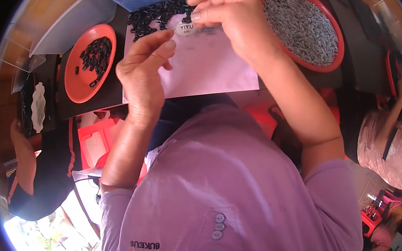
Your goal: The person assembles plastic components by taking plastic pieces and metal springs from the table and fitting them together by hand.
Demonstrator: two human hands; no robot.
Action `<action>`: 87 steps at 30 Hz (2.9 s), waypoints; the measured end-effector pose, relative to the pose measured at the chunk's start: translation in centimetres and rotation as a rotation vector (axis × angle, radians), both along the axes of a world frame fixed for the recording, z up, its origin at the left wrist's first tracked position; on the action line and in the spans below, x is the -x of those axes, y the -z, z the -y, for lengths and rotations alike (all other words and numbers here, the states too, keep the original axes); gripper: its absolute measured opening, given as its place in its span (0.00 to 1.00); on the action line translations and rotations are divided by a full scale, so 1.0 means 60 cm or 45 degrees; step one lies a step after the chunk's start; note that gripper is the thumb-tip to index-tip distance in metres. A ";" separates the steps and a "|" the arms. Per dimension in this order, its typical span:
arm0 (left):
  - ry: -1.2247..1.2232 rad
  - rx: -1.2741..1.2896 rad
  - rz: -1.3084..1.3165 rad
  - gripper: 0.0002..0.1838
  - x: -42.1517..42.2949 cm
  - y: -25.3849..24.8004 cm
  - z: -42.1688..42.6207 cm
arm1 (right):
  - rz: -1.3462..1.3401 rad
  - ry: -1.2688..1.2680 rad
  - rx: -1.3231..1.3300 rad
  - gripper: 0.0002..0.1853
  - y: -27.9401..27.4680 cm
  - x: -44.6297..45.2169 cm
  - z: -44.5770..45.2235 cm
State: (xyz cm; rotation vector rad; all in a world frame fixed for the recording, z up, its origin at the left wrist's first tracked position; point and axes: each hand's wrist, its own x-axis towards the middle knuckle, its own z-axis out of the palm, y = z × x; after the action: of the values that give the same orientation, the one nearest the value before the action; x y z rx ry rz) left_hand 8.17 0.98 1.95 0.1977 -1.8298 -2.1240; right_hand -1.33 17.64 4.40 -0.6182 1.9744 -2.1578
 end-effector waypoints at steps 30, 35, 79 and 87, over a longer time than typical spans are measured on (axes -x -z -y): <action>-0.256 1.542 -0.248 0.10 -0.017 0.050 0.071 | -0.574 -0.082 -0.387 0.10 0.050 -0.038 0.032; -0.217 1.560 -0.259 0.10 -0.013 0.046 0.066 | -0.335 -0.149 -0.147 0.09 0.052 -0.047 0.047; 0.057 0.159 0.041 0.08 -0.058 0.028 0.075 | -1.160 0.061 -0.878 0.08 0.037 0.003 0.097; 0.148 0.019 0.068 0.07 -0.060 0.032 0.083 | -1.513 0.070 -1.296 0.07 0.060 0.047 0.138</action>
State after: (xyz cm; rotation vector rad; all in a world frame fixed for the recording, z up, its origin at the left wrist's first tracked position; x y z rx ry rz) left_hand 11.78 -4.03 0.06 0.1493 -1.9303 -2.2016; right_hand -4.13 9.35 0.83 -1.7677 3.1019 -0.3679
